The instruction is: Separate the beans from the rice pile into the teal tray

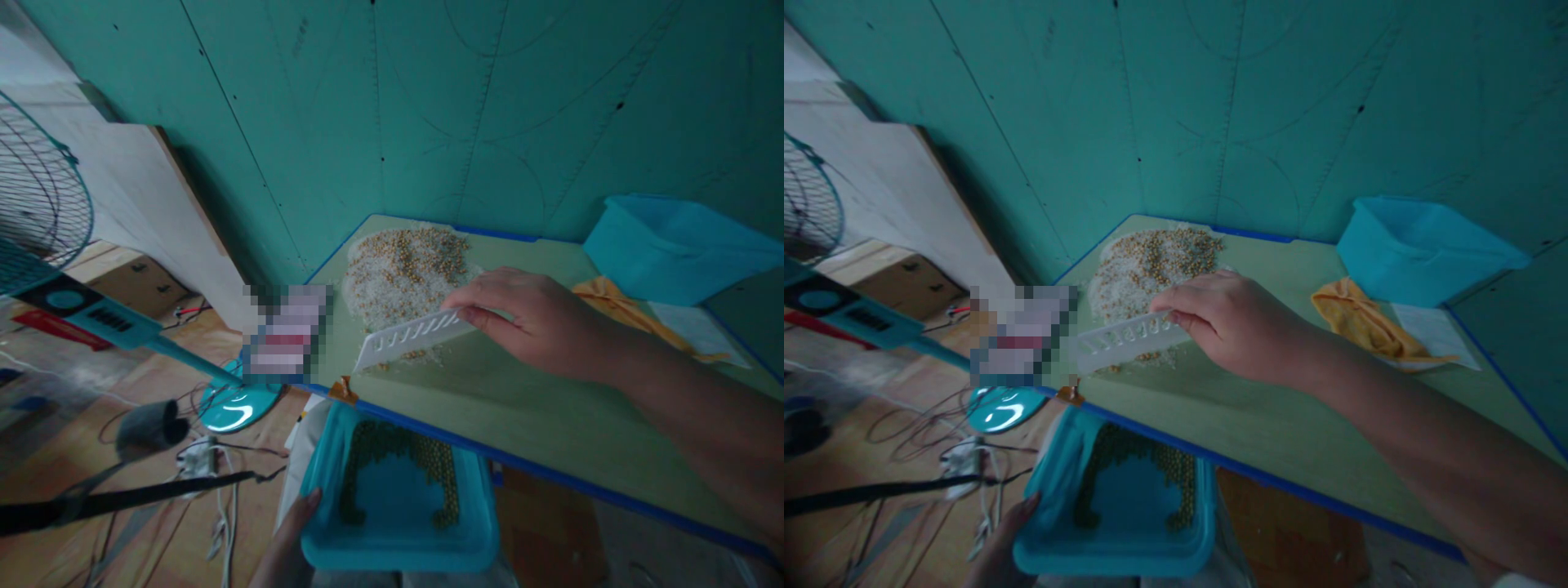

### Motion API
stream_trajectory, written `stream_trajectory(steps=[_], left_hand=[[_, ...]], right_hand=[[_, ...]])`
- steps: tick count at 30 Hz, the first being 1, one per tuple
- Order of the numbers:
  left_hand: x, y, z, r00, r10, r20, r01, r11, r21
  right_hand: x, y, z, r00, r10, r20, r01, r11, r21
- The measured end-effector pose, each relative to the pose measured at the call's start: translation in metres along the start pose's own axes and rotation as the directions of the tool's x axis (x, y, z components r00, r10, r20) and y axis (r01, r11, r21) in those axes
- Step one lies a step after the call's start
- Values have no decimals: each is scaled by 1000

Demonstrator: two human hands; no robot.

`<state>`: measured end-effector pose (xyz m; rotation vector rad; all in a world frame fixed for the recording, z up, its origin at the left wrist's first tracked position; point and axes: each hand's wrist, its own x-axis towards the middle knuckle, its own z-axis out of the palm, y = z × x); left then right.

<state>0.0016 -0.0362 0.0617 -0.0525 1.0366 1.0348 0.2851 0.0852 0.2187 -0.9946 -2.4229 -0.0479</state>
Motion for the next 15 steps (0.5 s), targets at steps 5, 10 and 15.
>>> stream_trajectory(steps=[5, 10, 15], left_hand=[[0, -1, 2, 999, 36, -32, -34, 998, 50], [-2, -3, 6, 1000, 0, -15, 0, 1000, 18], [-1, -4, 6, 999, 34, -11, -33, 999, 39]], right_hand=[[0, -2, 1, 1000, -6, -6, 6, 1000, -8], [0, -5, -1, 1000, -17, -13, 17, 1000, -2], [-1, -7, -1, 1000, -20, -5, 20, 1000, 4]])
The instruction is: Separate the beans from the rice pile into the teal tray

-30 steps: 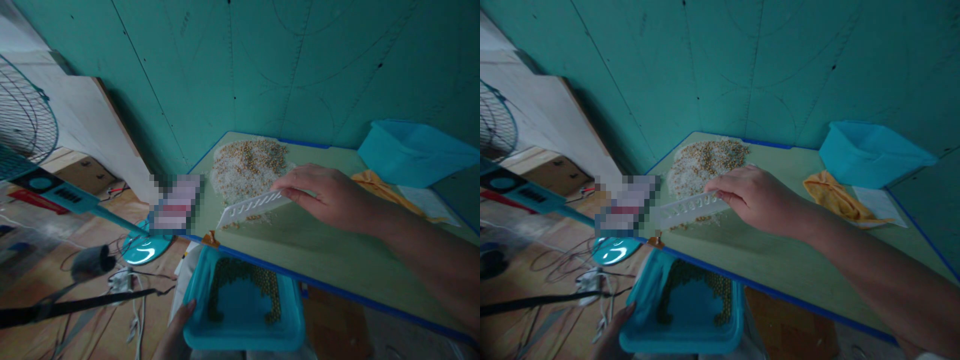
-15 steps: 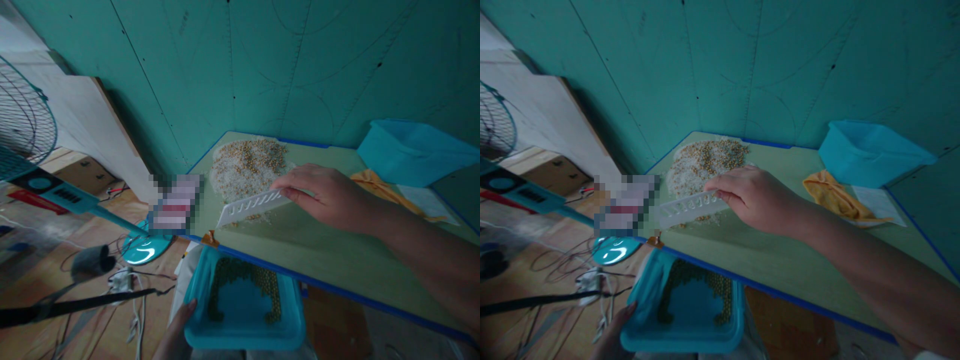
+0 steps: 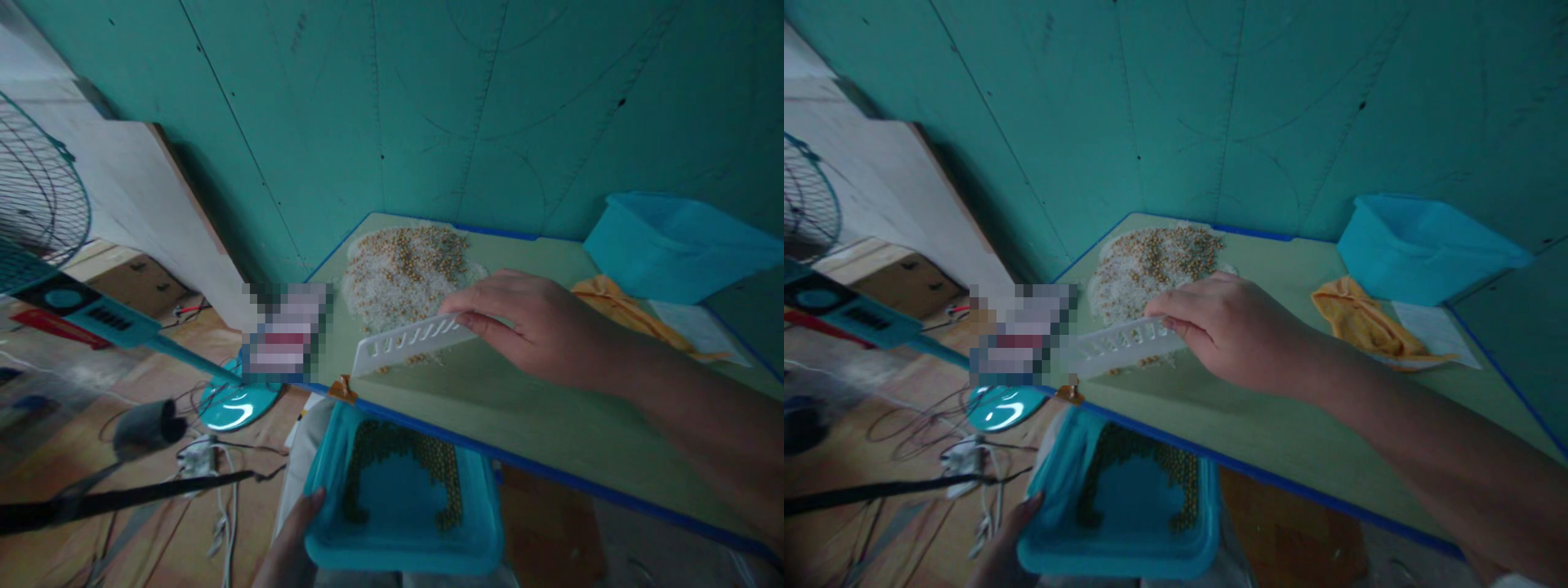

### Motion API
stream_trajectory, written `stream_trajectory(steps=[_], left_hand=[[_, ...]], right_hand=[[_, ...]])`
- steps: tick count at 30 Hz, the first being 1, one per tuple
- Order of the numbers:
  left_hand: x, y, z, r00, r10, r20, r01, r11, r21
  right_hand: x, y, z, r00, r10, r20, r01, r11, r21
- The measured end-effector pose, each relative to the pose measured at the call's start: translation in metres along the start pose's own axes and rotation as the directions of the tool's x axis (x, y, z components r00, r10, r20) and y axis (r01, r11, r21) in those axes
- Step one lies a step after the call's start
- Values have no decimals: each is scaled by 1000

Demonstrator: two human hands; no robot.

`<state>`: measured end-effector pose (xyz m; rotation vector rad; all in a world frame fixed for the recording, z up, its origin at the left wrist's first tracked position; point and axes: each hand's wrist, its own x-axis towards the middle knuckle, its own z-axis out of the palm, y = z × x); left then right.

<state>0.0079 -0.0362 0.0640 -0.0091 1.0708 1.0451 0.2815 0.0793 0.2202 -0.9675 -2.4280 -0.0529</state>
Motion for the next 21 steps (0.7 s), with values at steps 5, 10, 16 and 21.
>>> stream_trajectory(steps=[5, 10, 16, 21], left_hand=[[6, -3, -8, 999, -50, -16, 50, 999, 5], [4, -6, -3, 1000, -26, 7, 26, 1000, 7], [6, -6, -5, 999, -33, -13, 33, 999, 42], [7, -7, -7, 999, -44, 6, 43, 998, 34]], right_hand=[[-1, -3, -2, 1000, -8, 3, 8, 1000, 5], [-1, -9, -4, 1000, -22, 14, 22, 1000, 1], [-1, -14, -5, 999, -36, 26, 37, 999, -11], [-2, -16, -5, 998, -40, 53, 41, 999, -7]])
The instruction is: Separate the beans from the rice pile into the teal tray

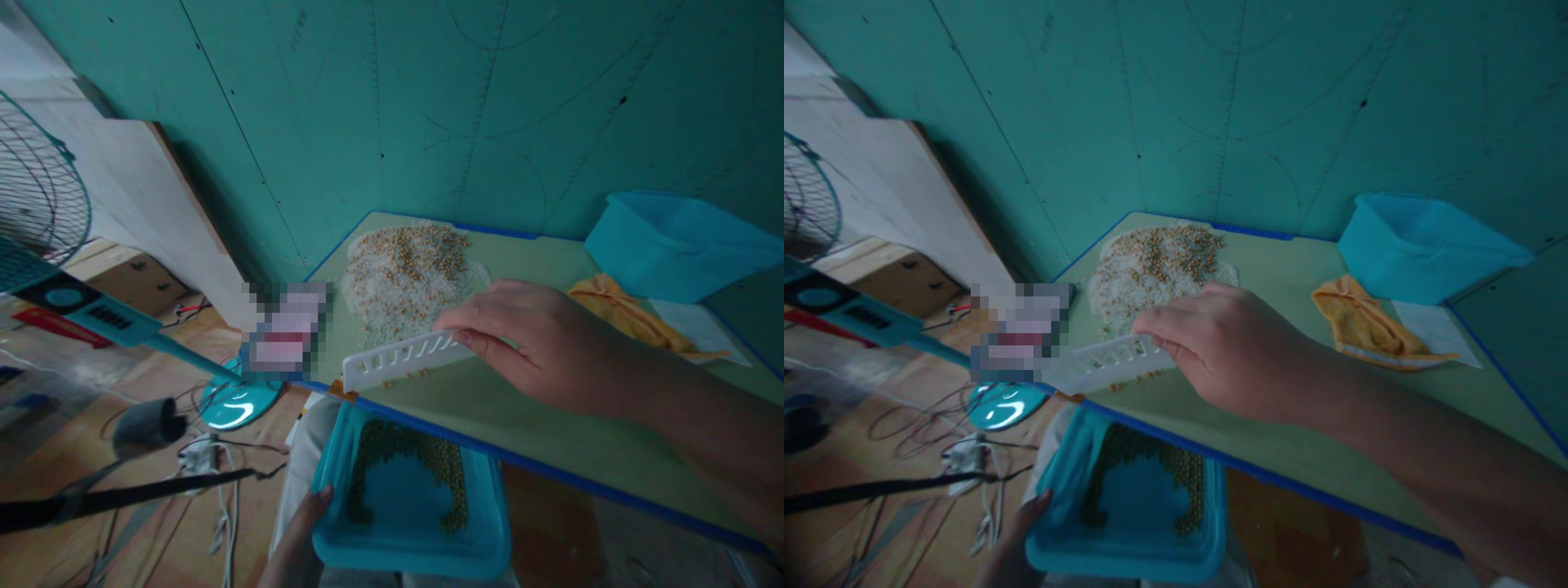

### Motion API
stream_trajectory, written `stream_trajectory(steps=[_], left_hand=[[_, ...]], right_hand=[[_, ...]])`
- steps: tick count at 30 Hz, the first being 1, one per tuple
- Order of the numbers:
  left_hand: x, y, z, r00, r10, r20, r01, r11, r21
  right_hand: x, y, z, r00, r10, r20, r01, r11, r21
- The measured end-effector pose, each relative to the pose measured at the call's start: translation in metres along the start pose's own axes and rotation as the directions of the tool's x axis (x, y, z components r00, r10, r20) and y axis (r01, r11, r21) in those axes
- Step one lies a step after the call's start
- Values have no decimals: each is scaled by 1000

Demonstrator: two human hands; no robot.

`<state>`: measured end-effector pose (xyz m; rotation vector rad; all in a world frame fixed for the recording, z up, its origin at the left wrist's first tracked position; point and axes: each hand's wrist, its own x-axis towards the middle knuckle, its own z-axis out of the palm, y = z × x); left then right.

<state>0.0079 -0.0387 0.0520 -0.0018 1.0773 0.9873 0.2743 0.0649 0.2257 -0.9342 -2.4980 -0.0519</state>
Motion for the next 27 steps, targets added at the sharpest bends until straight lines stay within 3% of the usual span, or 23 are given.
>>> stream_trajectory(steps=[11, 27], left_hand=[[-3, -1, 6, 999, 23, -26, -22, 999, 37], [0, -3, 5, 998, -9, 66, 6, 999, 37]], right_hand=[[-3, -9, -5, 999, -10, 34, 10, 1000, -4], [-4, -16, 2, 999, 10, 37, -11, 1000, 26]])
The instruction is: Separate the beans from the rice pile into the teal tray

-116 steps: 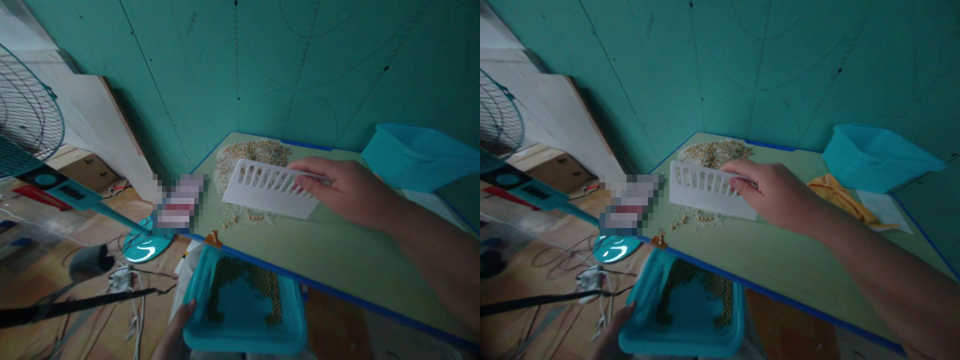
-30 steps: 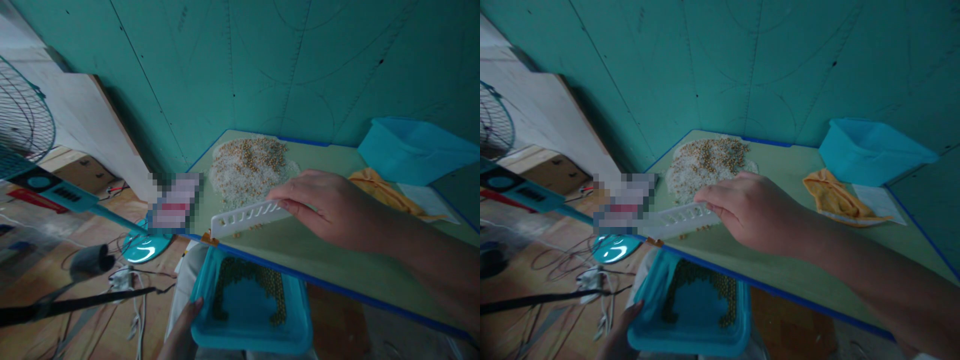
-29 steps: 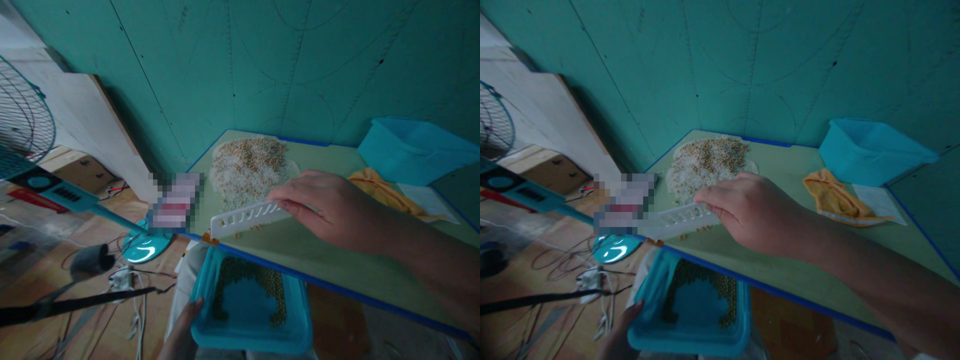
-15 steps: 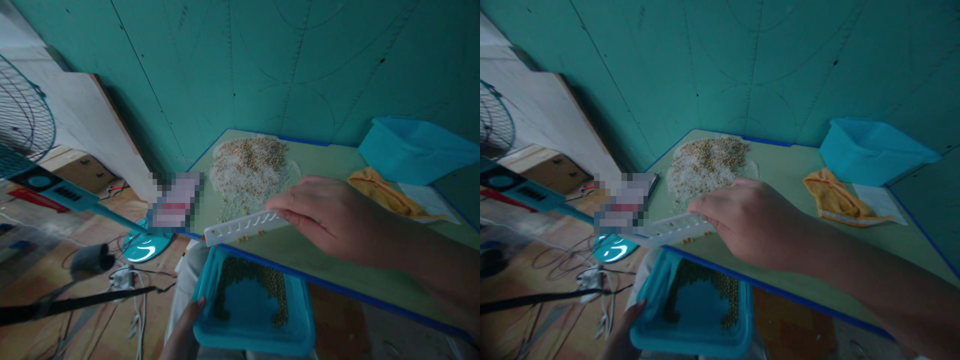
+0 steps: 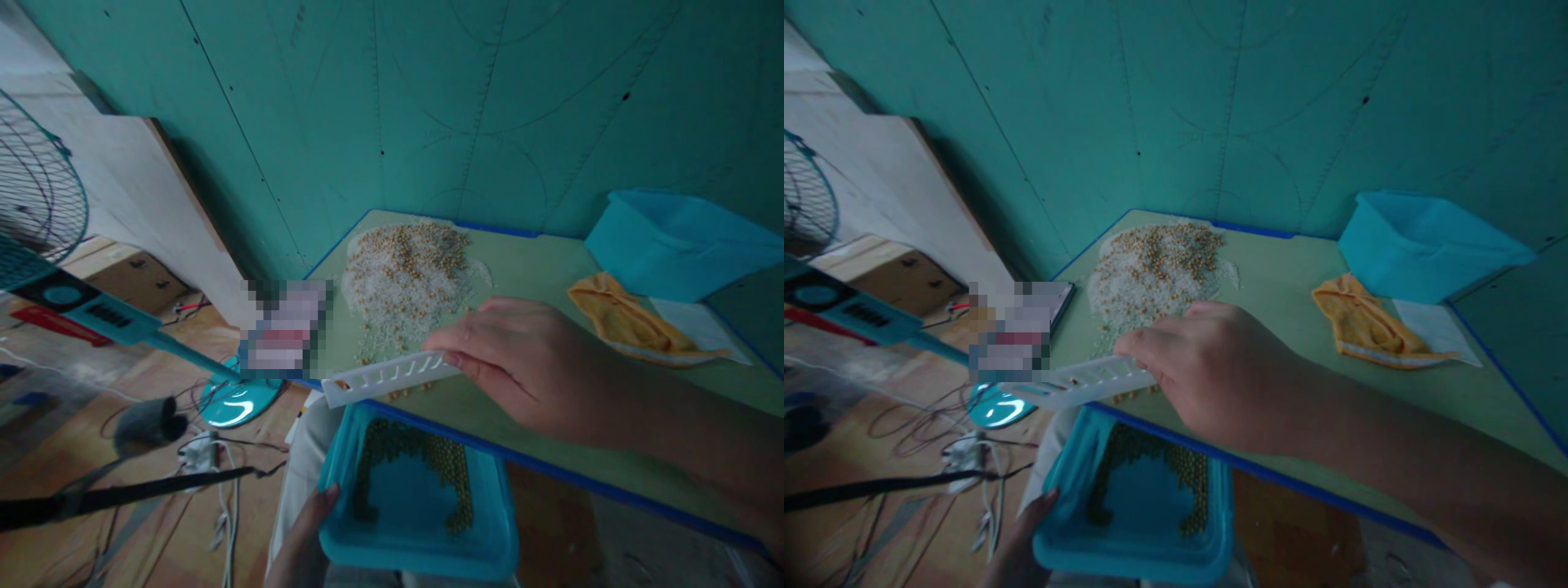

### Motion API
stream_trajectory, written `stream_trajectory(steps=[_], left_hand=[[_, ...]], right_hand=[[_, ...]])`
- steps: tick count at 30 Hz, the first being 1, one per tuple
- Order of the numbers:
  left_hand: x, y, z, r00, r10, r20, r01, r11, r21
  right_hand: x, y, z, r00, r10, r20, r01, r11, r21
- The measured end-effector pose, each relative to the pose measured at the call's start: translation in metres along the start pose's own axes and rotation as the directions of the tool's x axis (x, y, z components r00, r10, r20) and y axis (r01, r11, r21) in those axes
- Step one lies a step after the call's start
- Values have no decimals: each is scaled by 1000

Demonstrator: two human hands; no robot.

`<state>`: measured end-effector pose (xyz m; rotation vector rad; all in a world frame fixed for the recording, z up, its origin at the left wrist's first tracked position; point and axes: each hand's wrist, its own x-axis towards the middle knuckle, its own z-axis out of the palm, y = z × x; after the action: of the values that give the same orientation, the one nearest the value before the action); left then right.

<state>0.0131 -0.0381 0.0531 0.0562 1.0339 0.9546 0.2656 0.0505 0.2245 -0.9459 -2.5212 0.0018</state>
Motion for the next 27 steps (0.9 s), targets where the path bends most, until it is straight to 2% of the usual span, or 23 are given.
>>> stream_trajectory(steps=[15, 21, 27], left_hand=[[-1, -4, 6, 1000, 9, -15, -8, 998, 62], [-1, -4, 3, 1000, -11, -21, 11, 1000, -4], [-2, -3, 8, 1000, 2, -18, -2, 1000, 27]], right_hand=[[-3, -5, -2, 1000, -14, -8, 14, 1000, -19], [-3, -7, -4, 1000, -3, 8, 3, 1000, -23], [-4, -8, -5, 1000, 16, -8, -16, 999, -45]])
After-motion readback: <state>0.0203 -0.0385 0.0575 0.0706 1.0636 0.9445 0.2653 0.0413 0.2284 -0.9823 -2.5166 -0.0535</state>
